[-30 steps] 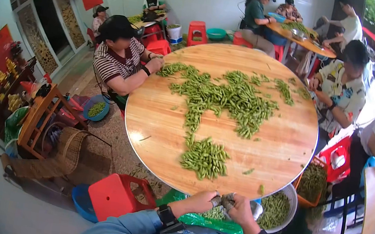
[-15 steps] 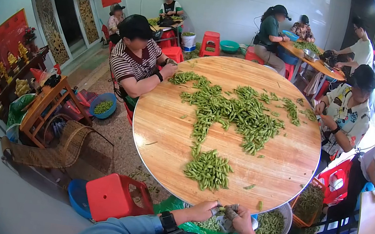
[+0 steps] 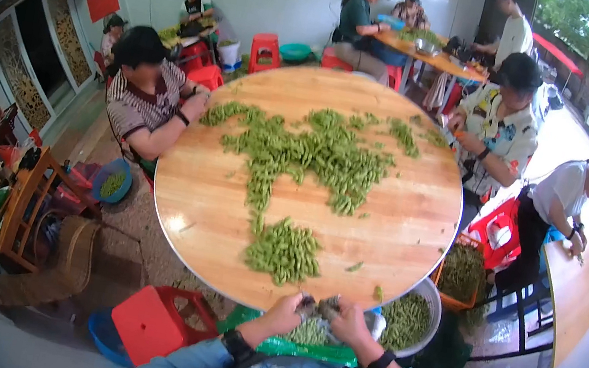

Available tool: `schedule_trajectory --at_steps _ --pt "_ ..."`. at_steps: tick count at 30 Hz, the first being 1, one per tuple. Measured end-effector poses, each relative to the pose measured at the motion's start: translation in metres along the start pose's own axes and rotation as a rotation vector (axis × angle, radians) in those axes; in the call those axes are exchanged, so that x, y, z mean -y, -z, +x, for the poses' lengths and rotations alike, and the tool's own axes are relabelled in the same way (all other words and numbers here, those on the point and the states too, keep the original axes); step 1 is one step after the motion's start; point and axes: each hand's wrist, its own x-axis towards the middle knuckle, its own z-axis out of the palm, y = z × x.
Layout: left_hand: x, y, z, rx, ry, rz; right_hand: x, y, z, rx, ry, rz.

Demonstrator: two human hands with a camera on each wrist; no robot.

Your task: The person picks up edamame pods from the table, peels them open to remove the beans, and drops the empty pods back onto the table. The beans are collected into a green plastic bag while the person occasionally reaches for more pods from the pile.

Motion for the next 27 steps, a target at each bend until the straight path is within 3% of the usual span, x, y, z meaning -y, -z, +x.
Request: schedule_trajectory --at_steps 3,6,8,14,16,18,19,20,21,22,23,25,27 --pt "-0.025 0.005 -0.004 0.049 0.066 -0.016 0.01 0.001 -0.002 0.021 -0.007 0.02" --pt "-0.008 -0.003 -0.007 0.034 0.077 -0.152 0.009 -0.001 -0.005 0.099 -0.061 0.022" --pt "-0.001 -0.007 -0.004 0.008 0.047 -0.186 0.014 -0.001 -0.004 0.104 0.032 -0.034" --pt "0.013 -0.015 -0.004 -0.103 0.058 -0.152 -0.009 0.002 -0.004 0.092 0.039 -0.159" --pt "-0.006 -0.009 -0.006 0.014 0.059 0.179 -0.017 0.025 -0.005 0.06 -0.027 -0.102" --pt "-0.017 0.0 -0.003 0.073 0.054 0.295 -0.044 0.065 -0.01 -0.114 -0.063 -0.359" --pt "-0.017 0.002 -0.001 -0.012 -0.19 0.423 -0.057 0.091 -0.014 -0.182 -0.064 -0.603" --pt "-0.016 0.004 0.002 -0.097 -0.435 0.547 -0.033 0.106 -0.016 -0.221 -0.223 -0.615" --pt "-0.016 0.012 0.007 -0.099 -0.429 0.55 -0.036 0.124 -0.02 -0.262 -0.339 -0.676" --pt "-0.016 0.025 0.016 -0.16 -0.416 0.603 -0.057 0.142 -0.027 -0.311 -0.278 -0.791" --pt "-0.017 0.038 0.026 -0.223 -0.404 0.654 -0.076 0.157 -0.033 -0.35 -0.248 -0.75" --pt "-0.005 0.07 0.055 -0.443 -0.196 0.348 -0.088 0.167 -0.04 -0.398 -0.282 -0.679" --pt "0.018 0.11 0.087 -0.571 -0.183 0.451 -0.081 0.164 -0.046 -0.438 -0.29 -0.639"
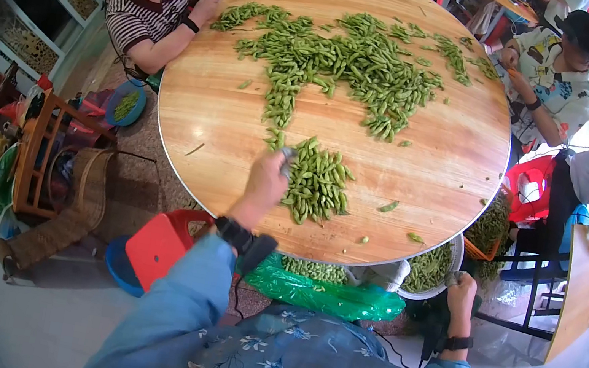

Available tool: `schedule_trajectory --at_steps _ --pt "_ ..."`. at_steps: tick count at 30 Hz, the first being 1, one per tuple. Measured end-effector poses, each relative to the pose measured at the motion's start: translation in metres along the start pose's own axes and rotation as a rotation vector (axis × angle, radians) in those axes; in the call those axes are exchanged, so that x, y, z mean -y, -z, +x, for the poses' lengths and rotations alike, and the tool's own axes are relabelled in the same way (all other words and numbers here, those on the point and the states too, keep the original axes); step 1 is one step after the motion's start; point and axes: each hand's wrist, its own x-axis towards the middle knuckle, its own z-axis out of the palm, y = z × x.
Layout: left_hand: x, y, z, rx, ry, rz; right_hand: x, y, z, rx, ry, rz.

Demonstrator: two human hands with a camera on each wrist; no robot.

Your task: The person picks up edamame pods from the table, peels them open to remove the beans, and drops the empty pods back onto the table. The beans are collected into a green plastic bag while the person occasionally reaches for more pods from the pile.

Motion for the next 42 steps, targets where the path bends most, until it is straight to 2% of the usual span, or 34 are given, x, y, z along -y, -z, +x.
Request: schedule_trajectory --at_steps 2,3,5,7,9,12,14,15,17,18,19,21,22,23,24,28,30,31,34,37,42 --pt "0.018 0.008 0.031 0.031 -0.088 0.226 0.011 -0.005 -0.009 0.027 -0.108 0.144" --pt "0.03 0.008 0.043 0.038 -0.088 0.22 0.013 -0.009 -0.012 0.026 -0.116 0.14" --pt "0.059 0.002 0.057 0.256 -0.257 0.431 0.013 -0.016 -0.024 0.04 -0.119 0.217" --pt "0.075 0.0 0.068 0.373 -0.359 0.467 0.019 -0.018 -0.031 0.09 -0.119 0.238" --pt "0.078 0.0 0.068 0.427 -0.343 0.485 0.041 -0.016 -0.038 0.078 -0.102 0.231" --pt "0.067 0.006 0.066 0.365 -0.307 0.536 0.057 -0.032 -0.041 0.128 -0.041 0.402" --pt "0.045 0.019 0.063 0.325 -0.115 0.644 0.095 -0.029 -0.039 0.214 -0.007 0.45" --pt "0.037 0.023 0.058 0.321 -0.11 0.651 0.107 -0.033 -0.038 0.22 -0.001 0.455" --pt "0.025 0.031 0.051 0.183 -0.037 0.251 0.128 -0.041 -0.034 0.343 0.084 0.618" --pt "0.041 0.027 0.05 0.177 -0.008 0.027 0.141 -0.043 -0.033 0.348 0.097 0.624" --pt "0.022 0.035 0.044 0.166 -0.01 0.035 0.155 -0.043 -0.034 0.409 0.054 0.723" --pt "-0.026 0.041 0.02 0.175 0.482 -0.703 0.177 -0.041 -0.033 0.469 0.02 0.824" --pt "-0.043 0.045 0.008 0.172 0.476 -0.702 0.185 -0.039 -0.032 0.487 0.119 0.798" --pt "-0.059 0.049 -0.004 0.309 0.54 -1.031 0.193 -0.037 -0.032 0.504 0.213 0.768" --pt "-0.073 0.051 -0.017 0.455 0.599 -1.361 0.203 -0.032 -0.035 0.528 0.213 0.82" --pt "-0.116 0.049 -0.061 0.59 0.455 -1.33 0.216 -0.023 -0.041 0.653 0.197 1.012" --pt "-0.135 0.047 -0.077 0.535 0.397 -1.026 0.217 -0.02 -0.049 0.678 0.176 1.079" --pt "-0.139 0.044 -0.083 0.536 0.395 -1.026 0.217 -0.018 -0.052 0.704 0.153 1.144" --pt "-0.135 0.038 -0.097 0.561 0.08 -0.924 0.214 -0.015 -0.058 0.758 0.148 1.193" --pt "-0.132 0.034 -0.106 0.515 -0.017 -0.869 0.215 -0.01 -0.066 0.77 0.132 1.216" --pt "-0.146 0.031 -0.111 0.452 -0.051 -0.779 0.214 -0.007 -0.07 0.768 0.146 1.2"
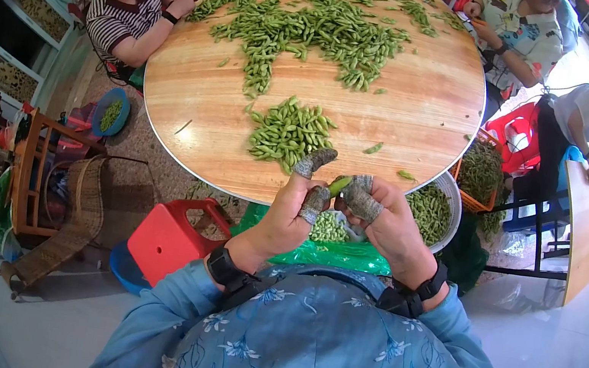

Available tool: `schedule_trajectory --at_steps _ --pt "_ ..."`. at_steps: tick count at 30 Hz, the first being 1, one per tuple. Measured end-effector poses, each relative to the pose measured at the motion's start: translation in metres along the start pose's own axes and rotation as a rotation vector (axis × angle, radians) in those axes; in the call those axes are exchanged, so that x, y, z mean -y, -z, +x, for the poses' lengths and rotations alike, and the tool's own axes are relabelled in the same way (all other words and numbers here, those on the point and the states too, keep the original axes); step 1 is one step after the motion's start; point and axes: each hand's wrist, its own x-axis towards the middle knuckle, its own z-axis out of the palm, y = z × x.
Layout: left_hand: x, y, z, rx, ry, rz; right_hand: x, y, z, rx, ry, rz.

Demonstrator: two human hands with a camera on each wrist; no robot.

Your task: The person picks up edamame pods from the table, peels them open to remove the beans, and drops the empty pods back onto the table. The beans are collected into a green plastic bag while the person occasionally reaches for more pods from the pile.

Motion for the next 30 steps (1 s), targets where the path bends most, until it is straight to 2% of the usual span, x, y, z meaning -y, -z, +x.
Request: schedule_trajectory --at_steps 5,8,11,13,14,16,20,22,23,25,26,28,29,30 --pt "-0.01 -0.003 -0.001 -0.006 0.017 0.04 -0.004 0.003 -0.001 -0.011 0.026 0.028" --pt "-0.009 -0.004 -0.001 -0.022 0.057 -0.04 -0.009 0.002 0.001 -0.041 0.086 0.049" --pt "-0.004 -0.004 -0.002 -0.025 0.154 -0.105 -0.017 0.004 0.002 -0.105 0.094 -0.019" --pt "-0.008 -0.006 -0.001 -0.089 0.011 0.203 -0.018 0.005 0.003 -0.105 0.091 -0.026" --pt "-0.007 -0.003 0.0 -0.092 0.012 0.202 -0.014 0.003 0.002 -0.103 0.089 -0.027" --pt "-0.004 0.006 0.002 -0.034 -0.184 0.822 0.0 -0.004 -0.001 -0.149 0.096 -0.071" --pt "0.0 0.008 0.0 0.002 -0.194 0.902 -0.015 0.006 0.003 -0.085 0.003 -0.069" --pt "-0.001 0.007 0.0 0.011 0.011 0.385 -0.027 0.014 0.006 -0.016 0.061 0.07" --pt "0.002 0.008 -0.001 0.012 0.012 0.384 -0.031 0.014 0.007 -0.017 0.06 0.07" --pt "0.008 0.009 -0.005 0.02 0.33 -0.189 -0.035 0.015 0.007 -0.004 0.147 0.105" --pt "0.009 0.008 -0.006 0.02 0.33 -0.191 -0.035 0.015 0.007 -0.005 0.146 0.105" --pt "0.002 0.002 -0.005 -0.054 0.591 -0.729 -0.035 0.015 0.008 0.031 0.197 0.11" --pt "0.004 0.002 -0.006 -0.055 0.592 -0.729 -0.038 0.015 0.008 0.031 0.196 0.11" --pt "0.008 0.003 -0.007 0.009 0.604 -0.911 -0.043 0.016 0.009 0.013 0.21 0.124"
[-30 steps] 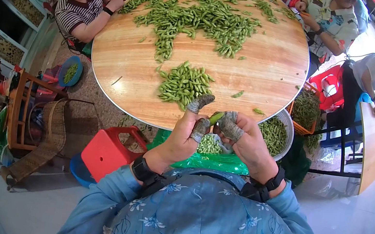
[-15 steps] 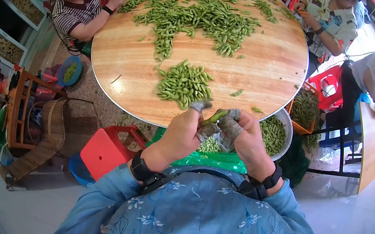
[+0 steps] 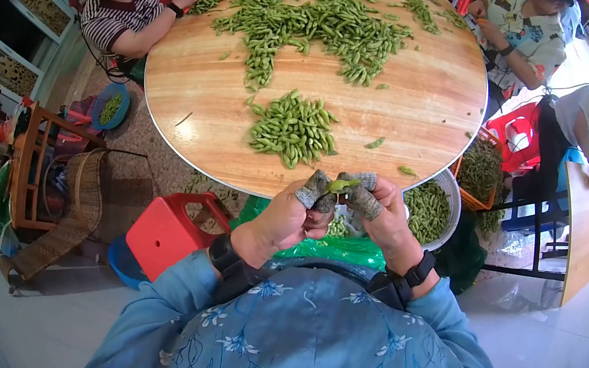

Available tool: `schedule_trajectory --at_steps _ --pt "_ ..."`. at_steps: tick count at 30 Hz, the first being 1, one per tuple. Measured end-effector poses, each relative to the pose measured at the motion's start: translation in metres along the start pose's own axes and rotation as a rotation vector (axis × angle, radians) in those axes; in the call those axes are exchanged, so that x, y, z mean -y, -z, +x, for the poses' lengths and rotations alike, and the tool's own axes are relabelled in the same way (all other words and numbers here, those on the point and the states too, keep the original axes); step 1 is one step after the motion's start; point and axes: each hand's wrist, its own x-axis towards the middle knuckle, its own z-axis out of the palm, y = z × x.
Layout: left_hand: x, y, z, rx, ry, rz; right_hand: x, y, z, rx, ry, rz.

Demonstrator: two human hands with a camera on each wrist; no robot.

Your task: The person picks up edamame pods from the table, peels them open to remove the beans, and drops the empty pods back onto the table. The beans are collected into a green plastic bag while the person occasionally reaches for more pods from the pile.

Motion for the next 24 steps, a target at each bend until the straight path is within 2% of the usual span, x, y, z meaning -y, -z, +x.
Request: schedule_trajectory --at_steps 1,2,5,7,8,10,11,13,14,16,17,19,20,22,24 --pt "0.001 0.002 0.001 0.099 0.05 -0.154 -0.002 0.001 0.0 -0.018 0.017 0.012" --pt "0.001 0.002 0.002 0.1 0.05 -0.153 0.0 0.002 0.0 -0.018 0.018 0.011" --pt "0.001 0.003 0.001 0.026 0.003 0.01 0.004 0.005 -0.001 -0.001 -0.079 0.009" --pt "0.004 0.001 0.003 -0.196 -0.125 0.424 0.003 0.01 0.0 -0.009 -0.157 -0.029" --pt "0.007 0.002 0.006 -0.198 -0.125 0.424 0.005 0.009 0.0 -0.008 -0.158 -0.028" --pt "0.011 0.003 0.013 -0.182 -0.68 1.061 0.013 0.004 -0.003 -0.041 -0.19 -0.067" --pt "0.007 0.005 0.01 -0.182 -0.679 1.061 0.016 0.001 -0.004 -0.042 -0.191 -0.066" --pt "-0.007 0.005 -0.001 -0.09 -0.255 0.83 0.019 -0.003 -0.006 -0.019 -0.154 -0.199" --pt "-0.007 0.007 -0.001 -0.087 -0.254 0.831 0.019 -0.002 -0.007 -0.021 -0.152 -0.2" --pt "-0.006 0.013 -0.002 0.052 0.036 0.093 0.017 0.001 -0.007 0.011 -0.129 -0.135" --pt "-0.005 0.013 -0.002 0.052 0.035 0.093 0.015 0.002 -0.008 0.011 -0.128 -0.136" --pt "-0.004 0.007 -0.003 -0.089 -0.061 0.436 0.014 0.004 -0.009 0.005 -0.148 -0.157" --pt "-0.004 0.006 -0.004 -0.089 -0.059 0.435 0.014 0.004 -0.011 0.004 -0.149 -0.156" --pt "-0.006 0.005 -0.004 -0.262 -0.37 1.368 0.015 0.003 -0.012 -0.069 -0.172 -0.253" --pt "-0.004 0.007 -0.003 -0.241 -0.389 1.34 0.016 -0.003 -0.012 -0.101 -0.158 -0.357"
